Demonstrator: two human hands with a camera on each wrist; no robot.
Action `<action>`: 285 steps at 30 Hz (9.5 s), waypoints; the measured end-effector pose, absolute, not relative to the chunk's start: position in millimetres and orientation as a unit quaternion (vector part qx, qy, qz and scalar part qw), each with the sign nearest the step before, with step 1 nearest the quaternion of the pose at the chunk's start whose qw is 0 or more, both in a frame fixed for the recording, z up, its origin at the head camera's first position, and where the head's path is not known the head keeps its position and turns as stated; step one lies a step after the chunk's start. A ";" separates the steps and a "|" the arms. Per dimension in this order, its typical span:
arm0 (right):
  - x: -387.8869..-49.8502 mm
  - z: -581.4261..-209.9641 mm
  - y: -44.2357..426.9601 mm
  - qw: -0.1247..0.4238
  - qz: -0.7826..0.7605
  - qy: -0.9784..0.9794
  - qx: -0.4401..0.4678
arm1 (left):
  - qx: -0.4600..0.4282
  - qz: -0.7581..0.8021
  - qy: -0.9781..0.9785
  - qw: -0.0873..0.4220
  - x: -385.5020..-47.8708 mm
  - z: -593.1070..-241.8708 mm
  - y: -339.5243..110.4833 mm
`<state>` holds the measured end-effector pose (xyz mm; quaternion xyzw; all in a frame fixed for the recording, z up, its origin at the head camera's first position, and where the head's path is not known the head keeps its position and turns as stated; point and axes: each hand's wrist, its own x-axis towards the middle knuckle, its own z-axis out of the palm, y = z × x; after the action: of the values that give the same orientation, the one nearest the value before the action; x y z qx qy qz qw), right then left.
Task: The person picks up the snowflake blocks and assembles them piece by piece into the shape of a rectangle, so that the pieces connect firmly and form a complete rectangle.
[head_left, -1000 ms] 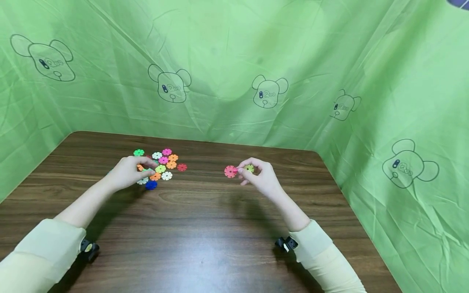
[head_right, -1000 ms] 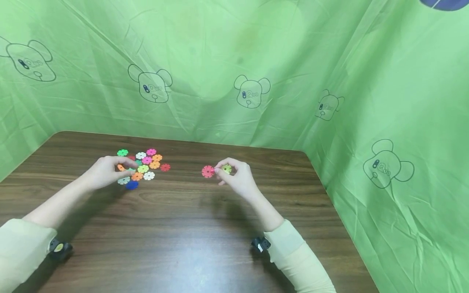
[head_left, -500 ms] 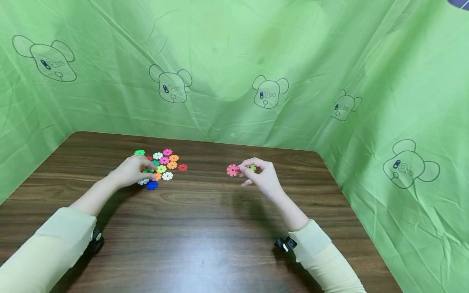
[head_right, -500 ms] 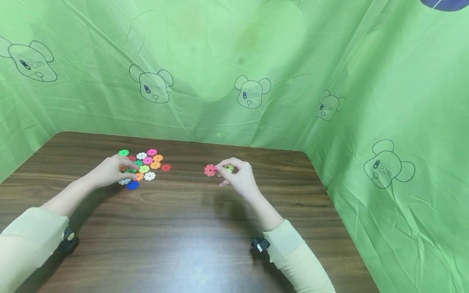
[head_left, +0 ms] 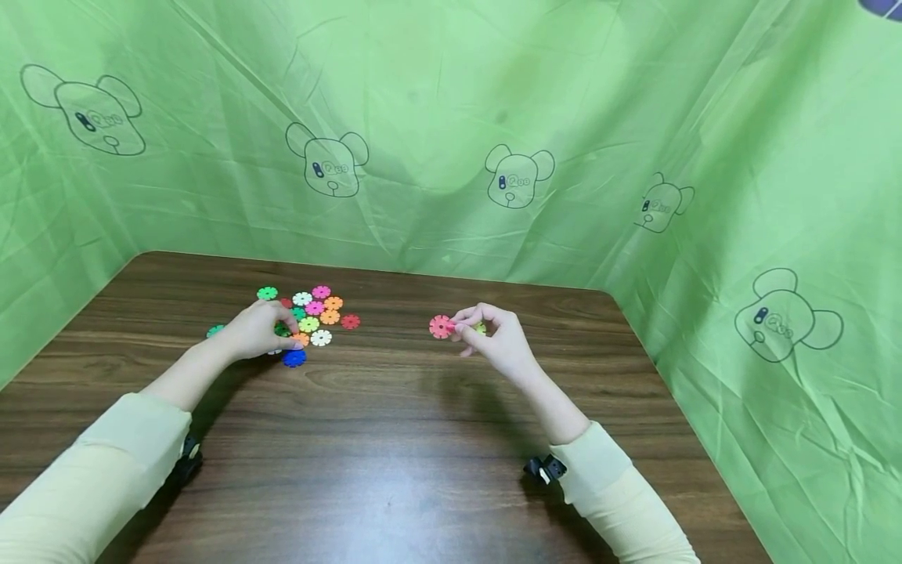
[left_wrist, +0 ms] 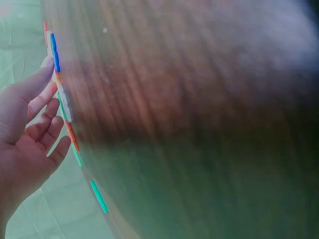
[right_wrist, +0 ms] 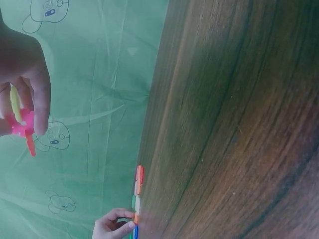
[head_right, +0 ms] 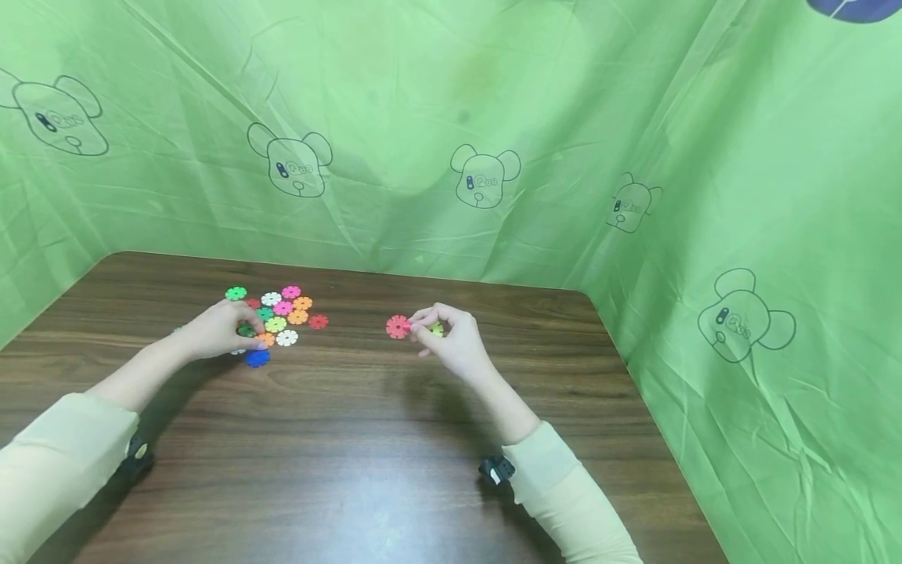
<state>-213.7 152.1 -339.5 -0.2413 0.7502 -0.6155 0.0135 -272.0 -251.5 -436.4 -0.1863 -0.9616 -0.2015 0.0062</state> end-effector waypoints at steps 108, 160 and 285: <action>-195.4 -324.5 122.6 0.030 -0.554 0.801 -0.226 | -0.151 -0.616 -0.747 0.200 -164.1 -337.6 -72.5; -234.0 -347.5 166.2 0.022 -0.446 0.842 -0.302 | -0.241 -0.254 -0.936 0.011 -237.8 -409.8 -239.6; -222.1 -350.2 128.5 0.108 -0.560 0.782 -0.249 | -0.154 -0.588 -0.790 0.083 -197.7 -345.3 -83.0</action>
<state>-222.1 128.5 -350.2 -0.2489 0.7825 -0.5604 0.1085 -197.7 -83.0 -345.3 -0.1542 -0.7896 -0.5880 0.0831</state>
